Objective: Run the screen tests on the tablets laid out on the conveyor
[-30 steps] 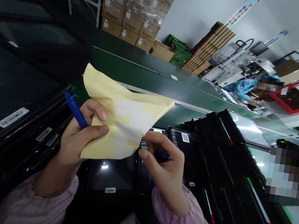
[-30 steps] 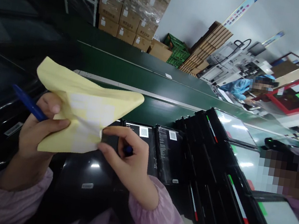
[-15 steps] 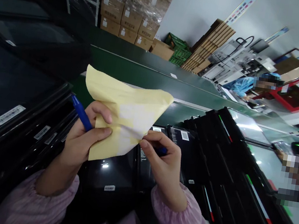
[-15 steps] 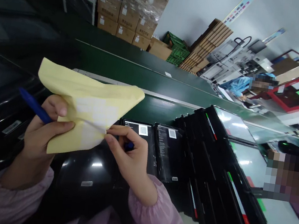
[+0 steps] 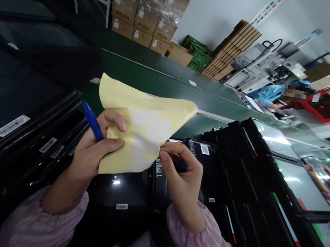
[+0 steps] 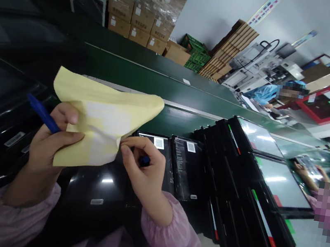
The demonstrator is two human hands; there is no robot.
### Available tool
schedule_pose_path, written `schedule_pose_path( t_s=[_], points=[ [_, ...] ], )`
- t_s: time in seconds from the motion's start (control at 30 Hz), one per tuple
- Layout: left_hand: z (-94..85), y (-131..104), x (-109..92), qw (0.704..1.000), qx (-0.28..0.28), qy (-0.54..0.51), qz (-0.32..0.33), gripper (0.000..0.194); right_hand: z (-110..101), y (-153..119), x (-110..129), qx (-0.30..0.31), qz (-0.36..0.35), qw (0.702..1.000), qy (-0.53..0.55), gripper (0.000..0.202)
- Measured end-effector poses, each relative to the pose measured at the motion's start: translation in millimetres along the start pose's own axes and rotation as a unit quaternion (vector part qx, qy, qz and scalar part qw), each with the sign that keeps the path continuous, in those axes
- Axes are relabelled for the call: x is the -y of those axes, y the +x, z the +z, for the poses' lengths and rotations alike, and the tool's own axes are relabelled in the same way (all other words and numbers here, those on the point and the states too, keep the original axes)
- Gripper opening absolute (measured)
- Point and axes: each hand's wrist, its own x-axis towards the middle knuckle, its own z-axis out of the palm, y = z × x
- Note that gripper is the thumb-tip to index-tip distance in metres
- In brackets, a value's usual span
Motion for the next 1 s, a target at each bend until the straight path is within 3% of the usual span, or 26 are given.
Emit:
schedule_pose_path(
  t_s=[0.1, 0.3, 0.4, 0.53, 0.67, 0.87, 1.0],
  points=[
    [-0.7, 2.5, -2.3, 1.0, -0.007, 0.003, 0.007, 0.018, -1.2, 0.1, -1.9, -0.034, -0.049, 0.997, -0.044, 0.003],
    [-3.8, 5.5, -6.7, 0.996, -0.017, 0.059, -0.066, 0.029, -5.9, 7.3, -1.5, -0.052, -0.2, 0.962, -0.176, 0.028],
    [-4.9, 5.1, -7.2, 0.99, 0.036, 0.074, -0.115, 0.044, -7.2, 10.3, -2.3, -0.032, -0.193, 0.96, -0.202, 0.029],
    [-5.2, 4.9, -6.6, 0.979, 0.07, 0.086, -0.174, 0.042, -9.9, 11.1, -4.9, -0.027, -0.176, 0.962, -0.206, 0.028],
    [-6.9, 5.5, -8.9, 0.98, 0.069, 0.077, -0.171, 0.042, -16.3, 11.4, -3.6, -0.022, -0.169, 0.964, -0.205, 0.025],
    [-7.4, 3.1, -13.6, 0.976, 0.129, 0.057, -0.167, 0.042, -22.0, 11.2, -0.8, -0.001, -0.176, 0.966, -0.188, 0.02],
    [-5.6, 2.7, -11.8, 0.976, 0.139, 0.056, -0.16, 0.041, -23.1, 6.8, -4.8, -0.053, -0.228, 0.951, -0.2, 0.023]
  ],
)
